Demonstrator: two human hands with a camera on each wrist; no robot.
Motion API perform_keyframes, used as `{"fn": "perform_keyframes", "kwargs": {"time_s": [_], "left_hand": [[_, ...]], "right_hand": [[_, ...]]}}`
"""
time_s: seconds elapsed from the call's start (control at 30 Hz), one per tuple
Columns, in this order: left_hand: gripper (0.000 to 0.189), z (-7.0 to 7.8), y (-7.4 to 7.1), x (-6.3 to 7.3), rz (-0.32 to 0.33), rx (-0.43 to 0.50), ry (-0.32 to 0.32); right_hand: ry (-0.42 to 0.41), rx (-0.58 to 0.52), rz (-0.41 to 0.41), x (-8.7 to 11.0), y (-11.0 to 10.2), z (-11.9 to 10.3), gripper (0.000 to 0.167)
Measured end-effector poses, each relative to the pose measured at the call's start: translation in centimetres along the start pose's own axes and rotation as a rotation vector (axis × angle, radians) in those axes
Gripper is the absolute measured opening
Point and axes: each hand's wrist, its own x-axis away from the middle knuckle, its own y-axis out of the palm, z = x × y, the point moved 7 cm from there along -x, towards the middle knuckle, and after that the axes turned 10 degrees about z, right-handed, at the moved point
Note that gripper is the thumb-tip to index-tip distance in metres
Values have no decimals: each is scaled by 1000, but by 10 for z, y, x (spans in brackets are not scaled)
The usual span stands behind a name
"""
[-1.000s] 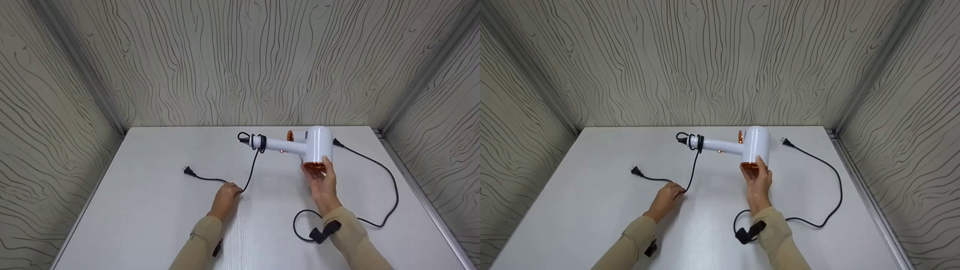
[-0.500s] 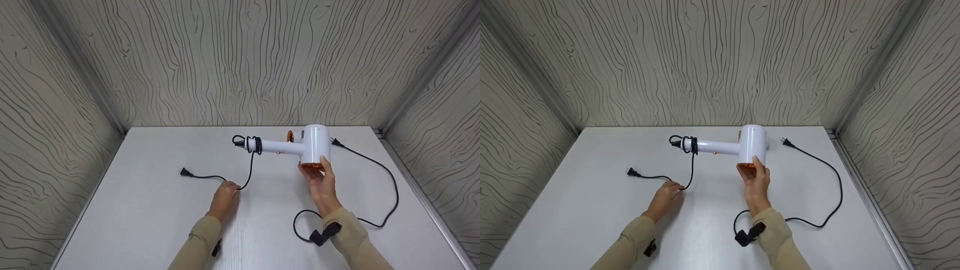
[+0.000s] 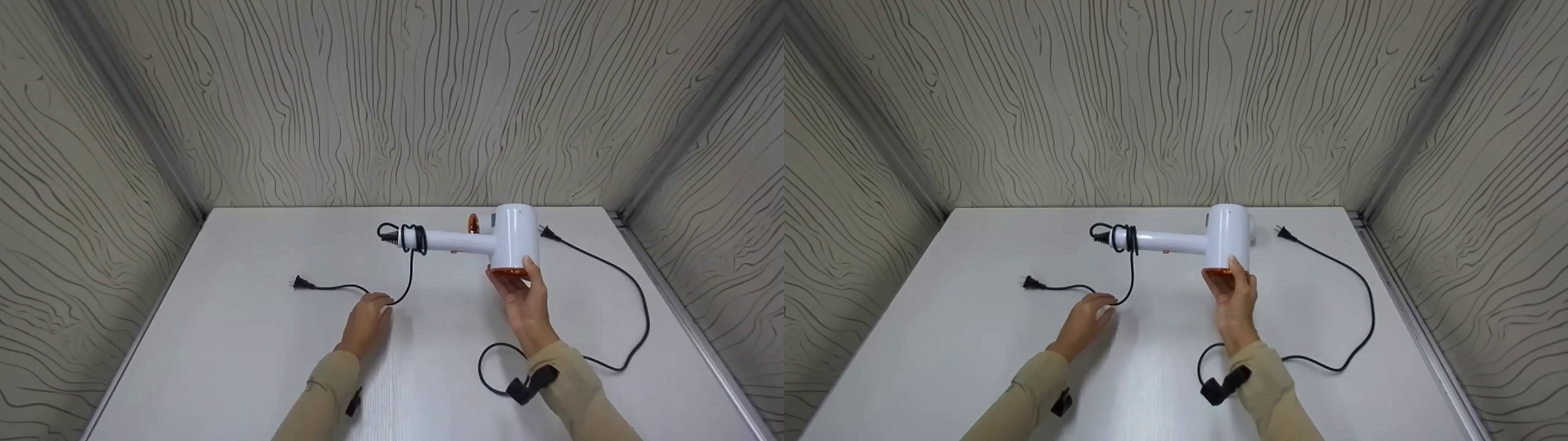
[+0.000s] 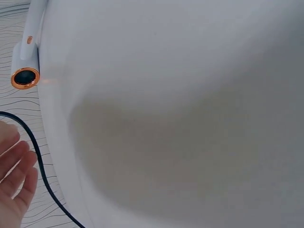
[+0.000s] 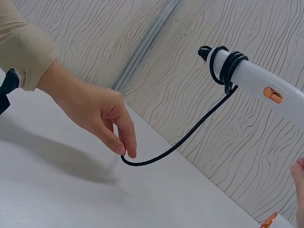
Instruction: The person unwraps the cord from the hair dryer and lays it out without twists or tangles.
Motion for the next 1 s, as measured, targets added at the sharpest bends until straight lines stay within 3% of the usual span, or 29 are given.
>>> {"fn": "perform_keyframes", "kwargs": {"time_s": [0.33, 0.53, 0.7, 0.87, 1.0], "left_hand": [[19, 11, -6, -16, -10, 27, -81], [18, 25, -14, -31, 89, 62, -10], [18, 27, -18, -41, 156, 144, -34], [22, 28, -16, -47, 138, 243, -104], [24, 31, -14, -49, 99, 262, -115]], "right_hand": [[-7, 15, 10, 1, -3, 0, 56], [3, -3, 3, 0, -3, 0, 56], [-7, -9, -5, 1, -3, 0, 54], [-15, -16, -12, 3, -2, 0, 48], [-28, -19, -20, 4, -1, -1, 42]]}}
